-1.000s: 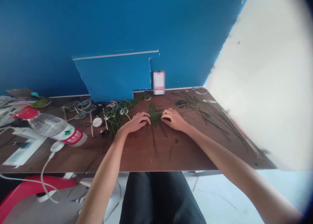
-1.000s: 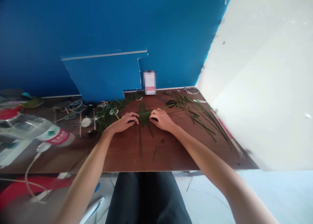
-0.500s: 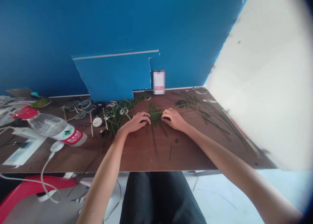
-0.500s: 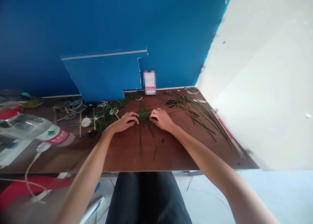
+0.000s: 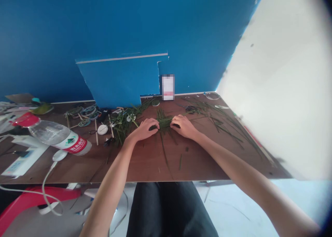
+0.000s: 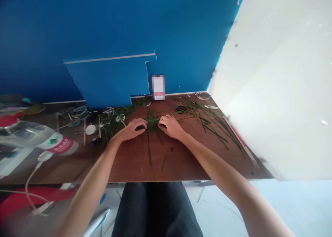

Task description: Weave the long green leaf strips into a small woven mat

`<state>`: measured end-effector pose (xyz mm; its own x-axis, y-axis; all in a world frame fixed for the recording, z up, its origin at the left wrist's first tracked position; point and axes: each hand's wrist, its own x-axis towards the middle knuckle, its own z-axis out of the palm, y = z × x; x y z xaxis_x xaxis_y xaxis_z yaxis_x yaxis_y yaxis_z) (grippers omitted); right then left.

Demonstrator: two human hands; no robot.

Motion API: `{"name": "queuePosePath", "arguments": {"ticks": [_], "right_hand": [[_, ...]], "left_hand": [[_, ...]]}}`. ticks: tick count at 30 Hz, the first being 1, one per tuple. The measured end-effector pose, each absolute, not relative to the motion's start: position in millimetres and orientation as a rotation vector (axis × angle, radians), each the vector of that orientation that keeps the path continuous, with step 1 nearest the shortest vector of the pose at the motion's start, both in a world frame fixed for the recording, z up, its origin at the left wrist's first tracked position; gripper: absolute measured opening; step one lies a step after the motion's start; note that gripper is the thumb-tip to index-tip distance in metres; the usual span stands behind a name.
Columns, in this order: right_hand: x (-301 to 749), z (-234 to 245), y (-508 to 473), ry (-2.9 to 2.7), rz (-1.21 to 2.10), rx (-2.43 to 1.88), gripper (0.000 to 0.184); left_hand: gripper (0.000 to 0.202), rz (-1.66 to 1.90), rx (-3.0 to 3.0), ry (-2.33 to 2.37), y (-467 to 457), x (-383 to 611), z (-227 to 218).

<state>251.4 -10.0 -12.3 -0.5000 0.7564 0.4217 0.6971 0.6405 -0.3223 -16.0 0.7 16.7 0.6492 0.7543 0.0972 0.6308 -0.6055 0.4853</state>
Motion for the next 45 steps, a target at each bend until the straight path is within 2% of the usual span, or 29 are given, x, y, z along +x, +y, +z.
{"name": "queuePosePath", "arguments": {"ticks": [8,15,27,36,45], "right_hand": [[249.9,-12.8,-9.0,-2.322,0.126,-1.162,0.015],[250.1,-15.9,-5.9,-2.313,0.127,-1.163,0.014],[248.7,-12.4,-6.5,-2.299,0.153,-1.174,0.014],[249.3,-14.4,-4.9,-2.292,0.164,-1.184,0.012],[255.9,-15.5,-4.9,-2.293,0.262,-1.106,0.014]], "left_hand": [[0.02,0.606,2.515,1.305,-3.1,8.4,9.8],[0.023,0.593,2.503,1.547,-6.4,24.8,5.3],[0.021,0.556,2.462,1.671,-6.7,32.4,5.3],[0.02,0.574,2.505,1.621,-6.0,30.2,3.2],[0.015,0.532,2.591,1.173,0.3,-0.3,8.9]]}}
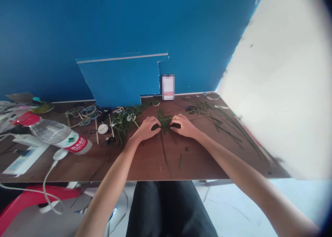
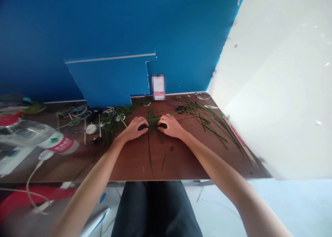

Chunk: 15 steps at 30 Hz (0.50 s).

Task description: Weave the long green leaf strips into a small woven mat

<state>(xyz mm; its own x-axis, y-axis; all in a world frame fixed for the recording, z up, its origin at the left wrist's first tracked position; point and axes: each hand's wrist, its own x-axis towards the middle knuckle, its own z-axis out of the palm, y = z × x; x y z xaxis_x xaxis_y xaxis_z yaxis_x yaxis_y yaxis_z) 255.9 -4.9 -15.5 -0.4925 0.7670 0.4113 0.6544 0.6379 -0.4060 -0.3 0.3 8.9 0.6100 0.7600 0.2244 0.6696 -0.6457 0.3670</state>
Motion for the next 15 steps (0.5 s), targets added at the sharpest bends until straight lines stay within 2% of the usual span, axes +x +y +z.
{"name": "queuePosePath", "arguments": {"ticks": [6,11,15], "right_hand": [[256.1,-15.7,-5.2,-2.317,0.264,-1.116,0.015],[256.9,-18.0,-3.5,-2.312,0.263,-1.096,0.015],[256.9,-18.7,-3.2,-2.3,0.267,-1.103,0.013]], "left_hand": [[0.019,0.43,2.519,1.092,1.8,-11.5,12.2],[0.038,0.383,2.471,0.965,4.4,-19.6,17.1],[0.04,0.366,2.459,0.935,4.5,-23.2,18.7]]}}
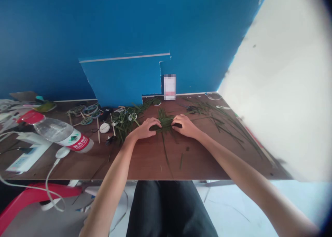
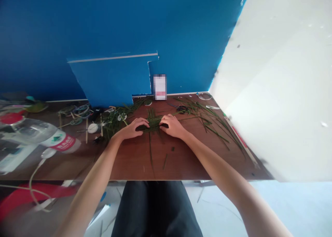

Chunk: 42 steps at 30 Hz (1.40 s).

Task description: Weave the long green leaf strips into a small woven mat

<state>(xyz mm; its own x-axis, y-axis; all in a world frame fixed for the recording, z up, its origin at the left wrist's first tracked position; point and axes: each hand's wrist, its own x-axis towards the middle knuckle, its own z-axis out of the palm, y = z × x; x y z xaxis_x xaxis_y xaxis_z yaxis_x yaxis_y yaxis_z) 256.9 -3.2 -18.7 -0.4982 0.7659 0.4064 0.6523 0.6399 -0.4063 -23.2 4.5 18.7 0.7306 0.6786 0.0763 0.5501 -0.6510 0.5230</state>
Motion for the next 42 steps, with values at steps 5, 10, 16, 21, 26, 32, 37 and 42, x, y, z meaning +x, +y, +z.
{"name": "queuePosePath", "arguments": {"ticks": [5,10,16,21,26,32,37,42], "right_hand": [[257.1,-18.6,-2.8,-2.303,0.261,-1.097,0.013],[257.4,-18.6,-2.9,-2.303,0.263,-1.1,0.014],[258.2,-22.0,0.1,-2.308,0.25,-1.081,0.017],[258.4,-23.8,1.6,-2.298,0.251,-1.072,0.017],[258.0,-22.6,0.7,-2.312,0.236,-1.089,0.017],[255.5,-17.5,-4.5,-2.269,0.235,-1.143,0.017],[254.1,-15.8,-8.6,-2.296,0.24,-1.184,0.028],[254.3,-16.2,-8.5,-2.324,0.229,-1.168,0.024]], "left_hand": [[0.039,0.352,2.464,0.937,3.6,-23.2,18.4],[0.036,0.363,2.469,0.955,4.2,-22.5,17.2],[0.035,0.354,2.466,0.985,3.6,-20.9,17.8],[0.034,0.38,2.482,0.988,3.9,-19.9,15.3],[0.036,0.401,2.505,1.009,4.7,-18.1,12.2],[0.029,0.462,2.555,1.073,2.2,-15.7,12.3],[0.038,0.414,2.532,1.13,2.2,-16.3,10.3],[0.047,0.423,2.529,1.137,3.5,-19.5,10.1]]}}
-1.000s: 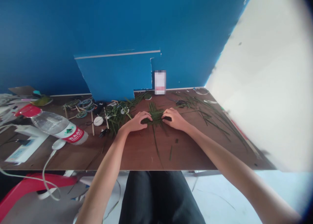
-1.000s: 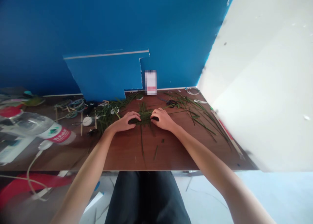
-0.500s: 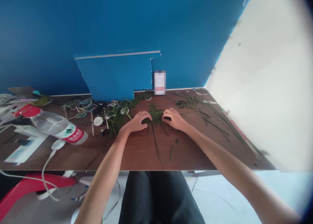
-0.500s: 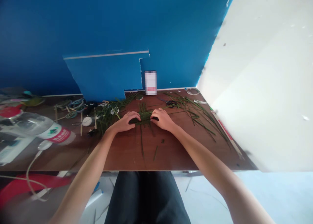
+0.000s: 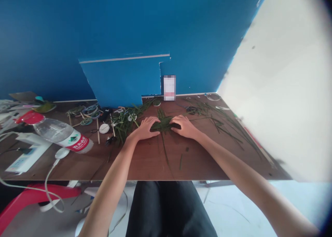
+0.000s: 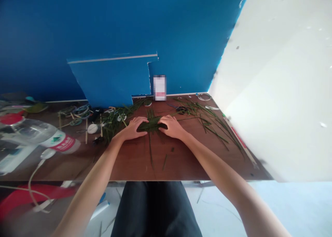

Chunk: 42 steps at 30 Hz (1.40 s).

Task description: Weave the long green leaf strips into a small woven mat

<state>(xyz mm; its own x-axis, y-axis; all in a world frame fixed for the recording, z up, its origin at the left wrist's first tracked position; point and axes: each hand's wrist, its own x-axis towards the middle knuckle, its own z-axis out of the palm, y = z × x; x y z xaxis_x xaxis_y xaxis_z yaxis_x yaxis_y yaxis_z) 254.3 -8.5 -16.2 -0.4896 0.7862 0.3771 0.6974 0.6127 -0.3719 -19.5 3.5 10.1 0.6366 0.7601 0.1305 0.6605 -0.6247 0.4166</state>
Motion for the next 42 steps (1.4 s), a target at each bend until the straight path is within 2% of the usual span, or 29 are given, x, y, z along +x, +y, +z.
{"name": "queuePosePath", "arguments": {"ticks": [4,8,14,26,34,42], "right_hand": [[254.4,-16.4,-7.7,-2.33,0.208,-1.157,0.022],[254.3,-16.4,-7.3,-2.349,0.199,-1.155,0.022],[254.1,-14.3,-8.8,-2.373,0.182,-1.169,0.024],[253.1,-13.8,-8.1,-2.374,0.168,-1.164,0.024],[252.6,-14.4,-7.9,-2.362,0.183,-1.17,0.023],[251.8,-12.3,-9.3,-2.365,0.174,-1.173,0.023]], "left_hand": [[0.043,0.474,2.537,1.136,4.2,-22.9,10.0],[0.052,0.43,2.536,1.152,4.9,-23.0,8.3],[0.051,0.43,2.591,1.19,6.4,-20.8,6.0],[0.069,0.49,2.579,1.292,6.1,-16.8,3.9],[0.058,0.459,2.625,1.284,9.1,-14.1,-0.2],[0.064,0.455,2.643,1.241,16.0,-13.4,1.3]]}}
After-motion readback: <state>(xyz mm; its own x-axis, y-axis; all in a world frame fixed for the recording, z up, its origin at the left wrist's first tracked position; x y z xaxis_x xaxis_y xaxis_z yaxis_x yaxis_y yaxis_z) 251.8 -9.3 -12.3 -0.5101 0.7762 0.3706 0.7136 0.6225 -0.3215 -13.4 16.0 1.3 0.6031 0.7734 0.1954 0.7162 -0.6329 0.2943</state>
